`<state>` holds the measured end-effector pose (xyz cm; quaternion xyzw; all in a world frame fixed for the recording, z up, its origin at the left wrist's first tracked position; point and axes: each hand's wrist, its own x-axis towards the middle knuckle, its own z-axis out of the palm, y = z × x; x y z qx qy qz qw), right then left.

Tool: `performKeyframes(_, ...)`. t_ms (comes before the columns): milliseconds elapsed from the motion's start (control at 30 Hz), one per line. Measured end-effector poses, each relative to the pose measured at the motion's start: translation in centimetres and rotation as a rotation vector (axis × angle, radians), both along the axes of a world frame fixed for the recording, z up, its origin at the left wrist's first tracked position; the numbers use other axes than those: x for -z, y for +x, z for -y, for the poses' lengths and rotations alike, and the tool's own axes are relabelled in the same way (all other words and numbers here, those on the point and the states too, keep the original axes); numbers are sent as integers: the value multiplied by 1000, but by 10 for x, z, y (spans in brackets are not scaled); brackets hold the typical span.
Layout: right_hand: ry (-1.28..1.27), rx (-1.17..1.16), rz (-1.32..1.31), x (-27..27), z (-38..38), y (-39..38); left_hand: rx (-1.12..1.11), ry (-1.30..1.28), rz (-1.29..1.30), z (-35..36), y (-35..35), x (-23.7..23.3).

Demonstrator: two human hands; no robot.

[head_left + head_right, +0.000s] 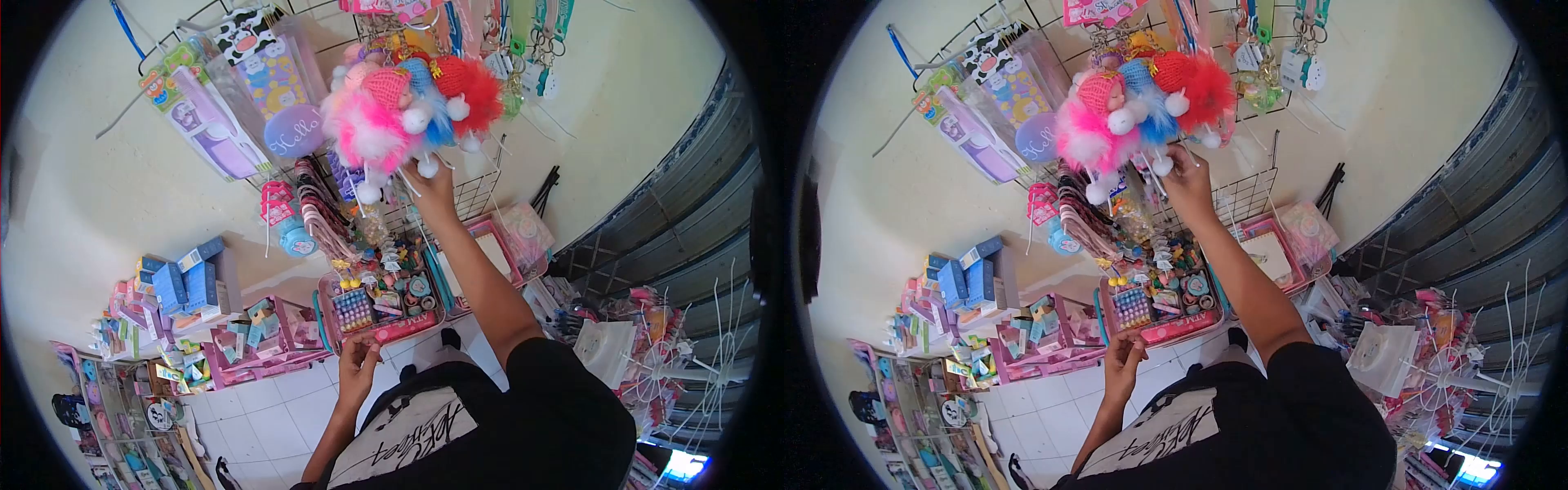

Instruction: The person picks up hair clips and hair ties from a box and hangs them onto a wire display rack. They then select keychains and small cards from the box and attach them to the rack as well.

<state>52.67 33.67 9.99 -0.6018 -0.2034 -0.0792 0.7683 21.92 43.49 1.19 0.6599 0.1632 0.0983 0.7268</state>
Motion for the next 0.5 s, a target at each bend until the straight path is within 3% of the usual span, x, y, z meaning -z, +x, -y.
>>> performKeyframes(67, 276, -37, 55, -1, -15, 9, 16, 26, -20, -2, -2, -3)
performKeyframes(167, 146, -6, 155, -5, -15, 14, 8, 41, 4, -7, -7, -5)
performKeyframes(233, 214, 3, 224, 3, -14, 15, 4, 25, 12, -11, -14, -1)
performKeyframes(300, -162, 305, 141, 15, 4, 0, 27, 5, 15, -13, -19, 5)
performKeyframes(333, -142, 312, 144, 16, 15, -23, 75, -5, -12, -14, -21, 9)
performKeyframes(400, -252, 260, 55, 50, 42, -62, 189, -27, -44, -12, -20, 21)
performKeyframes(500, -437, -3, -28, 81, 97, -149, 533, 19, -82, 2, -12, 46)
